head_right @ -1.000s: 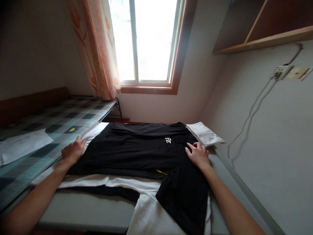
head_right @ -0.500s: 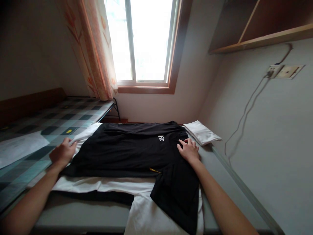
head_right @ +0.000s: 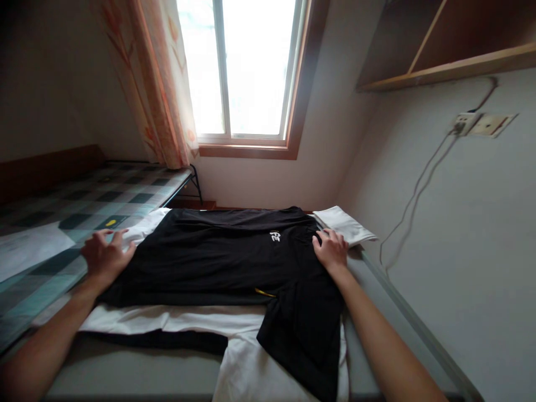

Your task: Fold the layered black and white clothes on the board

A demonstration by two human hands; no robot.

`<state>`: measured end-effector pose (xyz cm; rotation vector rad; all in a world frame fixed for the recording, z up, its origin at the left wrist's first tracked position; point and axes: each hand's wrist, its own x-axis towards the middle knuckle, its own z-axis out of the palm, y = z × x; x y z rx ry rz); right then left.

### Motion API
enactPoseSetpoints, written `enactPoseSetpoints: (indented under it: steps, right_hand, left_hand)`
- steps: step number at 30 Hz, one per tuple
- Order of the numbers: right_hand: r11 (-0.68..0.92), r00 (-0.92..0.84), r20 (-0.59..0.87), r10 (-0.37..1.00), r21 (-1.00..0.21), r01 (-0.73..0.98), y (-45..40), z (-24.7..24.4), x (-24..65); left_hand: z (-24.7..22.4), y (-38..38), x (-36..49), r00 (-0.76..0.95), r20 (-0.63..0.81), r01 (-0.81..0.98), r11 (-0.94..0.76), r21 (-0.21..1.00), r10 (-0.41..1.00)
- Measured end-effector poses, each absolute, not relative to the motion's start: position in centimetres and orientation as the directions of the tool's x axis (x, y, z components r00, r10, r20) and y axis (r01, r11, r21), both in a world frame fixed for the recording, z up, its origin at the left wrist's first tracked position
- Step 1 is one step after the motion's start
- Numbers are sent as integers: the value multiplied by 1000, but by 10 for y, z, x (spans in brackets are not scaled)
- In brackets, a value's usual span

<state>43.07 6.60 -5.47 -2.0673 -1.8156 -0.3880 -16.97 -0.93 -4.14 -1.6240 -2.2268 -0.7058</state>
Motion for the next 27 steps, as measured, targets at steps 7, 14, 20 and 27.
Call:
enactPoseSetpoints:
  steps: [7, 14, 20, 27]
  right_hand:
    - [-163, 146, 186, 972, 81, 983, 120, -43, 449]
    - [-206, 199, 63, 978, 136, 969, 148, -53, 448]
    - [-209, 205, 41, 978, 146, 967, 143, -48, 440]
    - [-158, 157, 14, 987, 108, 982, 119, -39, 441]
  left_hand:
    - [-67, 13, -173, 95, 428, 973, -175, 153, 899]
    - [-88, 25, -184, 76, 288, 964, -144, 224, 955]
    - [-83, 23, -182, 73, 275, 970, -133, 205, 959]
    - [-85, 23, -181, 71, 290, 970, -134, 202, 954]
